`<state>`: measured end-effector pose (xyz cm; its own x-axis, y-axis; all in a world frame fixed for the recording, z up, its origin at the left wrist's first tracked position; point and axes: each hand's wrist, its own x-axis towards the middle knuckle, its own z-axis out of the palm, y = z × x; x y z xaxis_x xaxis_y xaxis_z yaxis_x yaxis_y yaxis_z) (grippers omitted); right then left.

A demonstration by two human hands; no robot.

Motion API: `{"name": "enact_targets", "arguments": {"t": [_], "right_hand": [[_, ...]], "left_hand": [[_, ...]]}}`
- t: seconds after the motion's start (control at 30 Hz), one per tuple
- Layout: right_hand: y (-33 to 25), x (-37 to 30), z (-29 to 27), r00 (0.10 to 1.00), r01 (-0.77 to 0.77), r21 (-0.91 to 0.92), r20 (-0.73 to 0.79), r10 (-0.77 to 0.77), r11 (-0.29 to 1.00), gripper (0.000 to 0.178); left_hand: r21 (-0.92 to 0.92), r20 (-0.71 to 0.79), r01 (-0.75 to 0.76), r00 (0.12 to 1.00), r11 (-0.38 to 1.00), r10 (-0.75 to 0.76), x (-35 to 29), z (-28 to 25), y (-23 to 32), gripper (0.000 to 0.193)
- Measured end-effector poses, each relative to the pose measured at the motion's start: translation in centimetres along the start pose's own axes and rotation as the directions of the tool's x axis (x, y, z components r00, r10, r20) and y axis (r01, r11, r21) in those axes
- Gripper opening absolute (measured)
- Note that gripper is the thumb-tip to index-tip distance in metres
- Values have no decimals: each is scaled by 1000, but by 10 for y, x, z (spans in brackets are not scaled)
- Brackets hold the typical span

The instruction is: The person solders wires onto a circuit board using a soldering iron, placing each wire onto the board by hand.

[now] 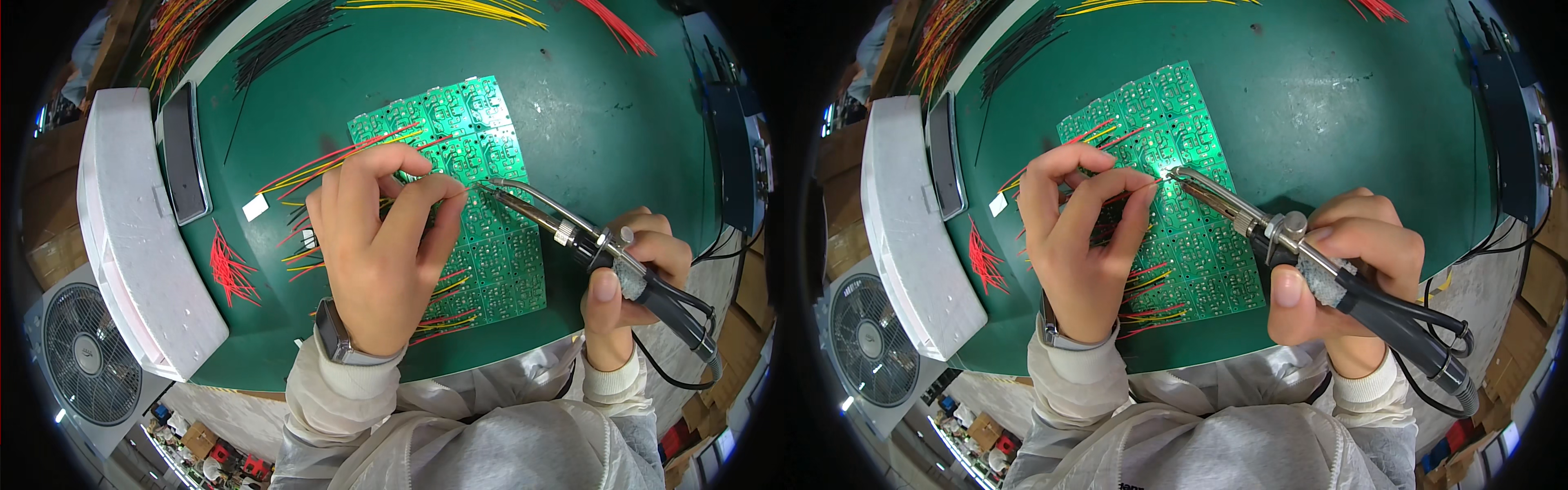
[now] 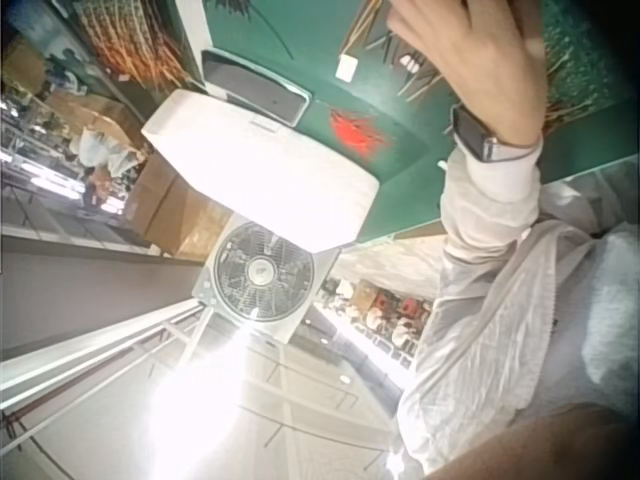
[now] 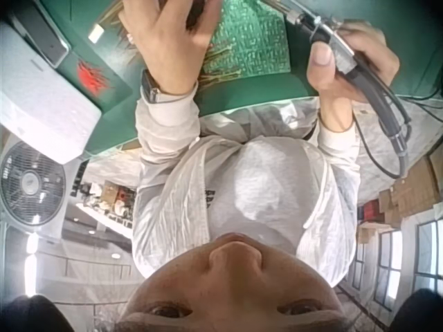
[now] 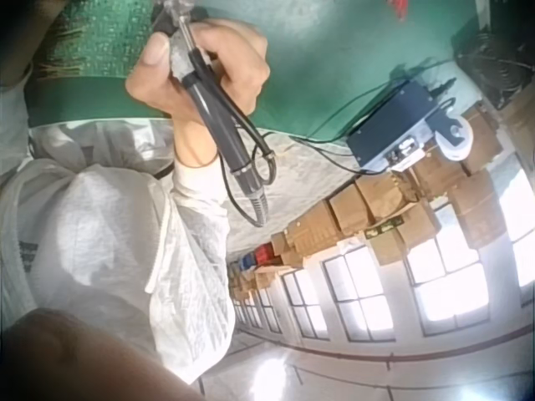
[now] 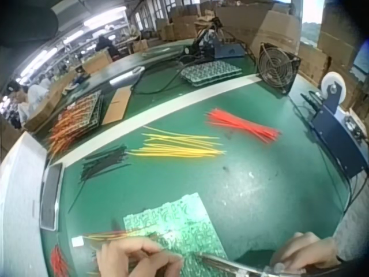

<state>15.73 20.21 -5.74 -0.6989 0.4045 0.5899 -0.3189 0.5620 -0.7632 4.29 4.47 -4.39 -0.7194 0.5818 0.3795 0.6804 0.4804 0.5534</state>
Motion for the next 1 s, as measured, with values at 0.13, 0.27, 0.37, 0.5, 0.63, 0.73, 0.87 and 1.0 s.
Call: {"name": "enact_targets", "arguments": {"t": [0.13, 0.27, 0.37, 0.5, 0.63, 0.73, 0.87, 1.0], "right_hand": [[0, 1, 0, 1000, 9, -1, 12, -9, 1000, 36], [0, 0, 1, 1000, 12, 3, 21, -12, 1000, 36], [0, 0, 0, 999, 0, -2, 32, 0, 1000, 36], [-1, 0, 0, 999, -6, 1, 38, 6, 1000, 36], [-1, 0, 0, 999, -6, 4, 37, 6, 1000, 36], [-1, -1, 0, 999, -5, 12, 32, 5, 1000, 36], [-2, 0, 0, 1000, -8, 12, 24, 8, 1000, 36], [-2, 0, 0, 999, -1, 2, 40, 1, 1000, 36]], "left_hand": [[17, -8, -2, 1000, 1000, 3, 0, 0, 1, 17], [27, -14, -4, 1000, 1000, 4, 0, 0, 1, 16], [29, -12, -4, 1000, 1000, 5, 1, 0, 1, 16], [46, -11, -11, 1000, 999, 12, 1, -1, 2, 16], [42, -3, 3, 1000, 999, -3, 1, -1, 2, 16], [15, -2, 18, 1000, 1000, -18, 0, 0, 1, 15], [14, -3, 3, 1000, 1000, -3, 0, -1, 0, 15], [22, -1, 17, 1000, 1000, -17, 1, -1, 2, 15]]}}
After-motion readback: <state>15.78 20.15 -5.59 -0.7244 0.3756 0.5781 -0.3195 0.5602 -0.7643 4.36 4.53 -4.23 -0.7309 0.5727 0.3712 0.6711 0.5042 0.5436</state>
